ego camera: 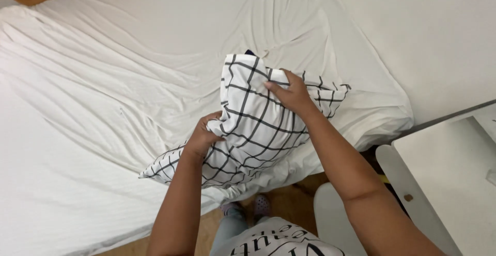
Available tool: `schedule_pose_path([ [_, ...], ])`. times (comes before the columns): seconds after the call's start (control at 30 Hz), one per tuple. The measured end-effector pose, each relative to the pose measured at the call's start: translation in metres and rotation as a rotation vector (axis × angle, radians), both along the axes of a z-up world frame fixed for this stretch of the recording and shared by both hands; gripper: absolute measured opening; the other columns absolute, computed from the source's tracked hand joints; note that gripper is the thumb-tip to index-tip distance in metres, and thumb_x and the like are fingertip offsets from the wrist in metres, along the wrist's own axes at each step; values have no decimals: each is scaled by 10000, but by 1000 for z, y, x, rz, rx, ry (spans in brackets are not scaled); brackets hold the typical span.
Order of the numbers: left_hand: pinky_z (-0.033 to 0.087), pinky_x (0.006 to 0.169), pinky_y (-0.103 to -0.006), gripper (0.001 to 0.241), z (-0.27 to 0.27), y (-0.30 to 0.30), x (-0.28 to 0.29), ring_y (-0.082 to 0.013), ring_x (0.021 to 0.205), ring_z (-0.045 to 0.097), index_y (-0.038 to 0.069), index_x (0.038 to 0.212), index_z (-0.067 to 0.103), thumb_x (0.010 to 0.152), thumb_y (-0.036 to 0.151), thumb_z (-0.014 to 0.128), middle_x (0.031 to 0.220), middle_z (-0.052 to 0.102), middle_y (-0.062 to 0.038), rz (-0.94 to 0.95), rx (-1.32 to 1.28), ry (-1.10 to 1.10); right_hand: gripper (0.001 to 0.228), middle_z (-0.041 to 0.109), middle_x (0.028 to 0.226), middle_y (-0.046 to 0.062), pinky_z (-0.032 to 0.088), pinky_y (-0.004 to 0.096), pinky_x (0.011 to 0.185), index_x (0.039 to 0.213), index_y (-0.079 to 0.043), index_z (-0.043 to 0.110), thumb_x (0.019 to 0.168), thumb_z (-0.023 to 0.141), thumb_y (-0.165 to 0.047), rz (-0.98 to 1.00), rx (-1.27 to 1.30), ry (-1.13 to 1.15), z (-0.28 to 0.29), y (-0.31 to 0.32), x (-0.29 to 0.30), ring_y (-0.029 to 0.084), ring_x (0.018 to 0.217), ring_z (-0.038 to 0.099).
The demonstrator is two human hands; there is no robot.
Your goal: The person removes a pillow from a checkered pillowcase, folds the case, and places it on a stack of linens. They then remove a white fitted sheet from the bed and fold it by hand.
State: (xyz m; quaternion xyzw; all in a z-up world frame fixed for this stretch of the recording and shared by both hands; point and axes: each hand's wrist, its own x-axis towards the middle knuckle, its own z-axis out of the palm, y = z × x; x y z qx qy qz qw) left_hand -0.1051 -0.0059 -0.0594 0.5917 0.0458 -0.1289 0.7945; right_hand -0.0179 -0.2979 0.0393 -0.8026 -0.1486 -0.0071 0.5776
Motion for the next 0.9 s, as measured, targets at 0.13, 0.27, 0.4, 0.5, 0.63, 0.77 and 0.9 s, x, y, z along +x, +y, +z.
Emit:
schedule_pose_path([
  [0.13, 513, 913, -330, 510, 53, -6, -5, -205, 1052, 641, 6, 1171, 632, 686, -120, 728, 1137, 649, -40, 35, 41, -197, 308, 725, 988, 62, 535, 286, 812, 1175, 8, 710, 1006, 752, -246, -64, 158, -124, 32, 10, -19, 121, 897, 642],
  [0.27, 437, 1071, -317, 798, 166, -23, -18, -175, 1267, 531, 79, 1408, 390, 711, -31, 764, 1285, 555, -6, 110, 246, -690, 191, 657, 989, 43, 504, 295, 801, 1153, -6, 660, 1021, 734, -124, -16, 244, -409, 59, 43, -39, 132, 902, 602],
  [0.4, 528, 969, -315, 645, 183, -11, -18, -185, 1148, 674, 35, 1340, 513, 778, 19, 830, 1170, 715, -40, 196, 504, -569, 251, 569, 1037, 79, 463, 345, 866, 1156, -51, 591, 974, 763, -72, 74, 102, -774, 62, 82, -60, 232, 960, 555],
  [0.5, 570, 956, -308, 472, 148, 21, -11, -182, 1109, 710, 10, 1288, 623, 838, -50, 752, 1159, 748, -71, 320, 446, -566, 318, 555, 1112, 112, 437, 380, 924, 1185, -56, 580, 944, 772, -131, 99, 42, -888, 70, 107, -77, 287, 1024, 534],
  [0.63, 572, 896, -291, 451, 125, 78, -6, -165, 1051, 701, -2, 1245, 649, 807, -98, 692, 1134, 742, -79, 507, 415, -463, 312, 562, 1134, 122, 398, 408, 941, 1172, -69, 644, 917, 769, -199, 106, -99, -953, 68, 135, -91, 287, 1041, 510],
  [0.77, 548, 932, -282, 498, 117, 137, -5, -155, 1088, 665, 14, 1328, 592, 848, -110, 637, 1207, 703, -72, 654, 326, -506, 126, 620, 1114, 69, 381, 429, 936, 1008, -125, 678, 925, 726, -207, 70, -320, -924, 50, 154, -85, 231, 1030, 546],
  [0.9, 540, 987, -298, 533, 105, 177, 1, -155, 1152, 639, 27, 1411, 541, 898, -110, 591, 1281, 672, -73, 533, 167, -470, 113, 656, 934, 79, 426, 446, 819, 931, -101, 649, 974, 674, -203, 11, -483, -702, 17, 160, -64, 270, 886, 594],
])
